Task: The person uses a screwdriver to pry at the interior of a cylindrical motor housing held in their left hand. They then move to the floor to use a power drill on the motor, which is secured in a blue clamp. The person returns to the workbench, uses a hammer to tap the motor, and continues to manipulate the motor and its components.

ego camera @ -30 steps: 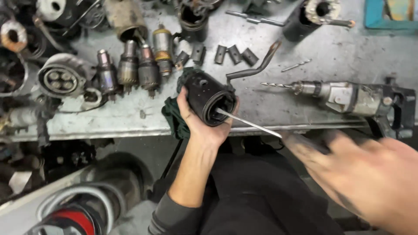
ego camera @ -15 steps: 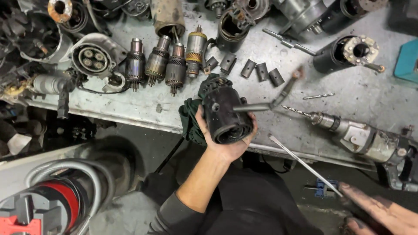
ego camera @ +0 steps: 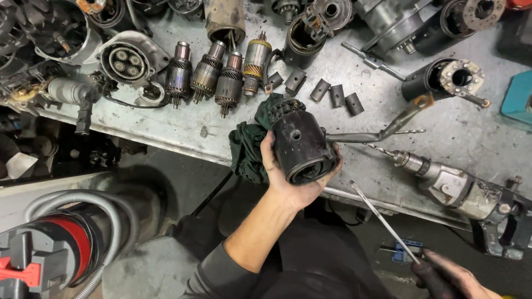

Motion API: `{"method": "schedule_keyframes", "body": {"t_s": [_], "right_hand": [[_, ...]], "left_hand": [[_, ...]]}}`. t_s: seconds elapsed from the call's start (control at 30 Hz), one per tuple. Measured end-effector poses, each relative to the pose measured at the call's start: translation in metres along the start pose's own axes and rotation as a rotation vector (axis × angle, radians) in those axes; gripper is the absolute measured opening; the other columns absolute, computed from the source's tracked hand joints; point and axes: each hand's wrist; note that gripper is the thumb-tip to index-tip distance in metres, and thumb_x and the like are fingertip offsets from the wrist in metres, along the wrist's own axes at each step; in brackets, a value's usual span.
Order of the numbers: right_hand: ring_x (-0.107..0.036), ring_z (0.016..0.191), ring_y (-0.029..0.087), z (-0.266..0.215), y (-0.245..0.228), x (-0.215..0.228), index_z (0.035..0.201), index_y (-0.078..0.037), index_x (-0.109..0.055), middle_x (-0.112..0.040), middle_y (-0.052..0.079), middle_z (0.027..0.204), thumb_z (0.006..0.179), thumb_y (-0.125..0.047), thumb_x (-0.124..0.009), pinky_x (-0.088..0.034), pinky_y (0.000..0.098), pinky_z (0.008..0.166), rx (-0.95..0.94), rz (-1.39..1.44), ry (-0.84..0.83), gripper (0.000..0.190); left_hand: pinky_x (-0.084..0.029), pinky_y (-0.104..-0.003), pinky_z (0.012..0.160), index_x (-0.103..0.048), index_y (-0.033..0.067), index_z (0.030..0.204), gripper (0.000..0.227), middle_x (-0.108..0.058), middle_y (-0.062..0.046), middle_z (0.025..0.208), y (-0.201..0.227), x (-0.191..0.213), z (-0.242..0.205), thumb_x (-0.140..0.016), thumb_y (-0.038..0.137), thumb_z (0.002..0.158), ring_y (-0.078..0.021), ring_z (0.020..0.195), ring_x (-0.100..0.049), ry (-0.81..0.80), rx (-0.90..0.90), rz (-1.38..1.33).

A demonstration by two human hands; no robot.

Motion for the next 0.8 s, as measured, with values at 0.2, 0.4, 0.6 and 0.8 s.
{"method": "schedule_keyframes", "body": {"t_s": [0.2, 0.4, 0.6, 0.8], "right_hand": [[-0.08, 0.09, 0.017, 0.0, 0.015, 0.022, 0.121, -0.01, -0.073, -0.081, 0.012, 0.094, 0.093, -0.021, -0.077, -0.063, 0.0314, 0.09, 0.366, 0.137, 0.349, 0.03], [-0.067, 0.123, 0.027, -0.052, -0.06, 0.052, 0.144, -0.016, -0.061, -0.07, 0.014, 0.13, 0.067, -0.028, -0.083, -0.048, 0.0394, 0.109, 0.662, -0.134, 0.185, 0.082], [-0.076, 0.102, 0.024, -0.054, -0.117, 0.081, 0.139, -0.019, -0.062, -0.076, 0.011, 0.112, 0.077, -0.03, -0.08, -0.058, 0.0334, 0.086, 0.56, -0.037, 0.014, 0.065], [-0.077, 0.082, 0.024, -0.044, -0.135, 0.107, 0.139, -0.02, -0.062, -0.077, 0.011, 0.093, 0.079, -0.028, -0.08, -0.06, 0.0341, 0.072, 0.565, -0.062, -0.046, 0.063]], "left_hand": [[-0.052, -0.054, 0.098, -0.069, 0.0139, 0.117, 0.074, -0.069, -0.012, 0.111, -0.005, 0.009, 0.013, -0.069, 0.073, 0.073, -0.0348, 0.107, -0.063, 0.201, -0.063, 0.078], [-0.053, -0.053, 0.097, -0.069, 0.0178, 0.114, 0.06, -0.069, -0.009, 0.113, -0.017, 0.056, 0.045, -0.067, 0.067, 0.079, -0.0308, 0.106, -0.064, 0.276, -0.026, 0.148], [-0.053, -0.054, 0.094, -0.069, 0.0183, 0.112, 0.058, -0.071, -0.008, 0.108, -0.035, 0.063, 0.061, -0.067, 0.064, 0.077, -0.03, 0.101, -0.066, 0.419, -0.011, 0.275], [-0.054, -0.053, 0.09, -0.068, 0.0149, 0.112, 0.06, -0.071, -0.009, 0.104, -0.041, 0.069, 0.073, -0.067, 0.065, 0.078, -0.0307, 0.098, -0.067, 0.403, -0.037, 0.327]]}}
Point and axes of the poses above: each hand's wrist, its own z-axis towards the middle knuckle, its own x-axis out of the back of the hand, y = z × x
